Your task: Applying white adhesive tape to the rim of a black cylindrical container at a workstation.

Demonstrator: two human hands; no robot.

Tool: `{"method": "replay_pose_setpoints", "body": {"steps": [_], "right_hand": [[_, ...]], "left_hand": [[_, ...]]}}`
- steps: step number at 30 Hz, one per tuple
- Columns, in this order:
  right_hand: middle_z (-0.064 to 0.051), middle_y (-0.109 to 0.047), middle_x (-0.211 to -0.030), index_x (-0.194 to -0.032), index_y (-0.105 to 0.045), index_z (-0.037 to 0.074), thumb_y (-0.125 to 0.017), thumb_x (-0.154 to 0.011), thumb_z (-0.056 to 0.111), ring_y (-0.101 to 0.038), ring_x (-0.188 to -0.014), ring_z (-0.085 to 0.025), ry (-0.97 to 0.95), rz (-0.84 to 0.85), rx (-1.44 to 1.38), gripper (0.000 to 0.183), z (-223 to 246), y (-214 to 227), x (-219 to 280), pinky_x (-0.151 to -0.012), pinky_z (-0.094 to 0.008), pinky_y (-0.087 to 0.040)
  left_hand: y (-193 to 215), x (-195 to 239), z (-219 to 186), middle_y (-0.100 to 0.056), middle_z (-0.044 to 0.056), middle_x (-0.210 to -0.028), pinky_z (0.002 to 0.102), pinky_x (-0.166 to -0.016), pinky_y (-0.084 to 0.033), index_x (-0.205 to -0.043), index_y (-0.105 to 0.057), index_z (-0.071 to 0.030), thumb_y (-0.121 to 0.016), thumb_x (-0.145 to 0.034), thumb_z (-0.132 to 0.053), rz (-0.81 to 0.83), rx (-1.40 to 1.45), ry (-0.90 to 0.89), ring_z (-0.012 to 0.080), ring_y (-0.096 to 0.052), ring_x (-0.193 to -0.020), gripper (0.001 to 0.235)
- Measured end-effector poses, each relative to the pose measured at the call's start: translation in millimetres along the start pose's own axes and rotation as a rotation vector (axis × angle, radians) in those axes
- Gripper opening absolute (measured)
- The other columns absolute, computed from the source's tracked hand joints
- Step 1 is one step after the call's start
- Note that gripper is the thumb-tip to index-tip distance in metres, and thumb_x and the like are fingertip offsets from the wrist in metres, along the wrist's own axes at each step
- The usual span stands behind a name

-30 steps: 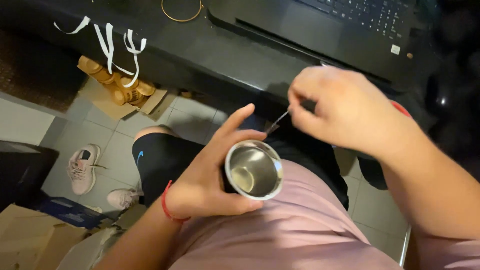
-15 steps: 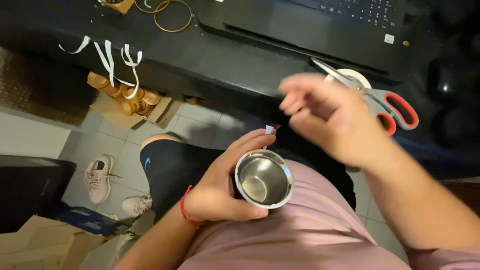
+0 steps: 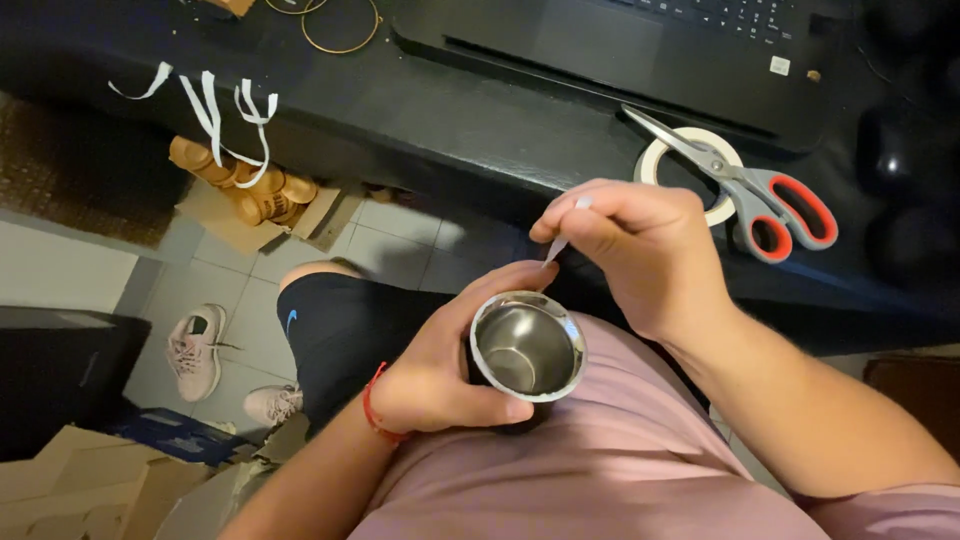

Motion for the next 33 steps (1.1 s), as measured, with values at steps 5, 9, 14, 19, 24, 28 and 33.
{"method": "replay_pose_setpoints", "body": {"steps": [5, 9, 14, 19, 24, 28, 33], "right_hand": [[-0.013, -0.072, -0.086, -0.087, -0.069, 0.0, -0.059, -0.096, 0.022, -0.069, -0.084, -0.021, -0.035, -0.032, -0.193, 0.026, -5.9, 1.1, -3.2, -0.082, -0.03, -0.054], [-0.018, -0.071, -0.086, -0.1, -0.065, 0.001, -0.062, -0.095, 0.025, -0.071, -0.078, -0.024, -0.097, -0.127, -0.43, 0.025, -16.8, 5.7, -8.2, -0.069, -0.025, -0.051], [-0.012, -0.068, -0.084, -0.107, -0.065, 0.001, -0.065, -0.096, 0.017, -0.07, -0.08, -0.021, -0.041, -0.125, -0.47, 0.02, -7.5, 17.6, -12.4, -0.079, -0.028, -0.06], [-0.011, -0.069, -0.087, -0.111, -0.065, 0.002, -0.07, -0.092, 0.011, -0.071, -0.079, -0.017, -0.002, -0.172, -0.443, 0.021, -5.4, 26.0, -10.0, -0.077, -0.023, -0.059], [-0.011, -0.061, -0.075, -0.109, -0.063, 0.002, -0.066, -0.097, 0.02, -0.063, -0.066, -0.019, 0.019, -0.112, -0.48, 0.022, -4.5, 31.3, 2.0, -0.069, -0.028, -0.058], [-0.013, -0.052, -0.058, -0.101, -0.062, -0.004, -0.048, -0.099, -0.008, -0.053, -0.055, -0.019, -0.023, -0.029, -0.096, 0.015, 16.8, 30.3, 21.5, -0.063, -0.029, -0.053], [-0.005, -0.059, -0.068, -0.16, -0.011, 0.006, -0.053, -0.092, 0.004, -0.055, -0.058, -0.01, -0.08, 0.329, -0.015, 0.081, 27.0, 36.0, 41.6, -0.056, -0.02, -0.047]], "left_hand": [[2.4, 0.4, -4.3, -0.046, 0.011, -0.15, 0.035, -0.117, -0.035, -0.144, -0.043, -0.002, -0.079, -0.068, -0.039, 0.022, -0.057, 0.001, 0.0214, -0.047, -0.138, 0.092], [1.9, 1.9, -4.6, -0.049, 0.01, -0.148, 0.033, -0.114, -0.038, -0.143, -0.045, -0.003, -0.08, -0.068, -0.039, 0.005, 0.01, 0.013, 0.0188, -0.051, -0.132, 0.09], [2.3, 4.2, -4.7, -0.063, 0.006, -0.122, 0.028, -0.098, -0.045, -0.145, -0.043, -0.003, -0.082, -0.071, -0.04, 0.013, 0.182, 0.063, 0.0135, -0.06, -0.109, 0.091], [2.7, 6.8, 1.5, -0.062, 0.005, -0.121, 0.027, -0.095, -0.046, -0.143, -0.043, -0.004, -0.081, -0.073, -0.044, -0.009, 0.177, 0.042, 0.0135, -0.06, -0.107, 0.089], [-0.1, 12.7, 11.2, -0.064, 0.007, -0.122, 0.03, -0.099, -0.046, -0.145, -0.042, -0.004, -0.084, -0.068, -0.038, -0.156, 0.217, 0.117, 0.0144, -0.061, -0.108, 0.094], [-4.1, 8.6, 8.3, -0.063, 0.005, -0.122, 0.029, -0.099, -0.046, -0.149, -0.038, -0.006, -0.083, -0.066, -0.029, -0.318, 0.162, 0.224, 0.0134, -0.059, -0.107, 0.097], [-8.0, 1.6, -10.6, -0.056, 0.009, -0.126, 0.031, -0.11, -0.037, -0.157, -0.004, -0.012, -0.072, -0.073, -0.019, -0.327, -0.06, 0.239, 0.0168, -0.056, -0.115, 0.109]]}}
Point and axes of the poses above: each hand's wrist, its own x-axis away from the middle knuckle, its own y-axis out of the back of the hand, z = x × y, the point moved 1 cm from there along -x, towards the middle knuckle
